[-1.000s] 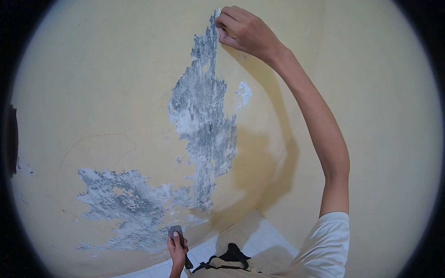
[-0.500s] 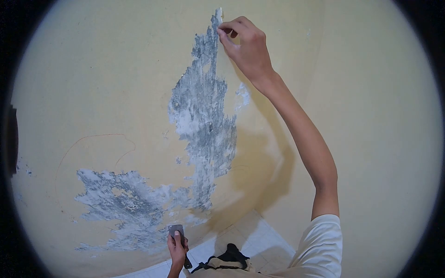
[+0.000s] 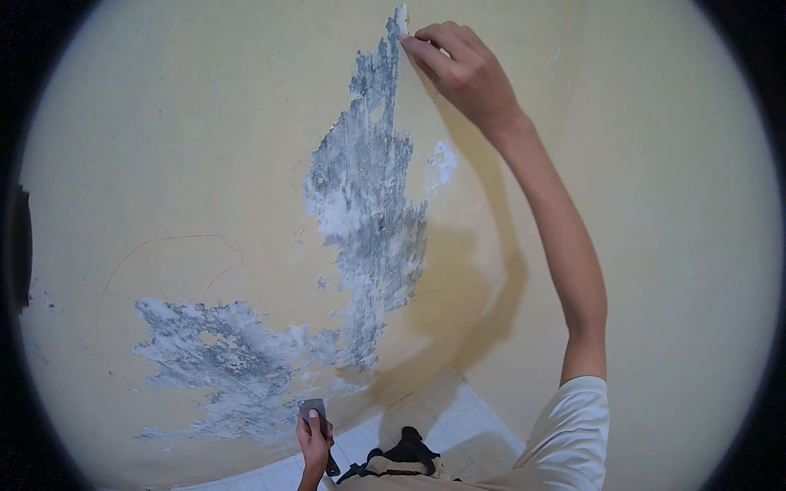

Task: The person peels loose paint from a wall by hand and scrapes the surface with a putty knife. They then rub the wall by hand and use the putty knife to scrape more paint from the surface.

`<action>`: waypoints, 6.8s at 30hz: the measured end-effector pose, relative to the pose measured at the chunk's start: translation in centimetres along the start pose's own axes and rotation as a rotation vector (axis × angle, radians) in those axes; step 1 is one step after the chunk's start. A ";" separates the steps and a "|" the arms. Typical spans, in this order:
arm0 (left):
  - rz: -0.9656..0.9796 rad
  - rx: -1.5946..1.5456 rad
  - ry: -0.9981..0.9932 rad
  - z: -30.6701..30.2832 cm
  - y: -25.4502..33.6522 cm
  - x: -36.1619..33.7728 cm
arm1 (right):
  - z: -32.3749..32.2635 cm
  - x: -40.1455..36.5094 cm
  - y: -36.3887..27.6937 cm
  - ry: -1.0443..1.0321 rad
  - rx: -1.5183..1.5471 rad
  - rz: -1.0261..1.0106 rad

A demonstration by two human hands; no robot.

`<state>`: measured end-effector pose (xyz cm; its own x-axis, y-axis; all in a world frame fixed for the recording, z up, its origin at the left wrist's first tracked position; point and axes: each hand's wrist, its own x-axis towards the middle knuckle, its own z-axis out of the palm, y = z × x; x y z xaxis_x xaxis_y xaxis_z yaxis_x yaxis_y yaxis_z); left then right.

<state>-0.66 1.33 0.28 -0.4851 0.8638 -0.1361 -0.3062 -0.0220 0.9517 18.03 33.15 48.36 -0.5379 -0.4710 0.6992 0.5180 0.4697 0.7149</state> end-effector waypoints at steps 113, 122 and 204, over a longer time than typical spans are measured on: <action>-0.005 -0.032 0.049 0.9 -1.1 -1.8 | -0.4 0.2 -0.5 -0.084 0.354 0.245; -0.005 0.036 0.032 -0.1 -0.4 -1.2 | 0.4 -0.7 -2.3 -0.003 0.199 0.354; -0.019 0.024 0.043 -0.3 -0.1 -1.2 | -0.2 0.5 -1.7 0.029 -0.010 0.101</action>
<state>-0.29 0.13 0.23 -0.5145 0.8414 -0.1655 -0.2966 0.0065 0.9550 17.04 31.99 47.48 -0.4628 -0.4432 0.7677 0.5752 0.5088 0.6405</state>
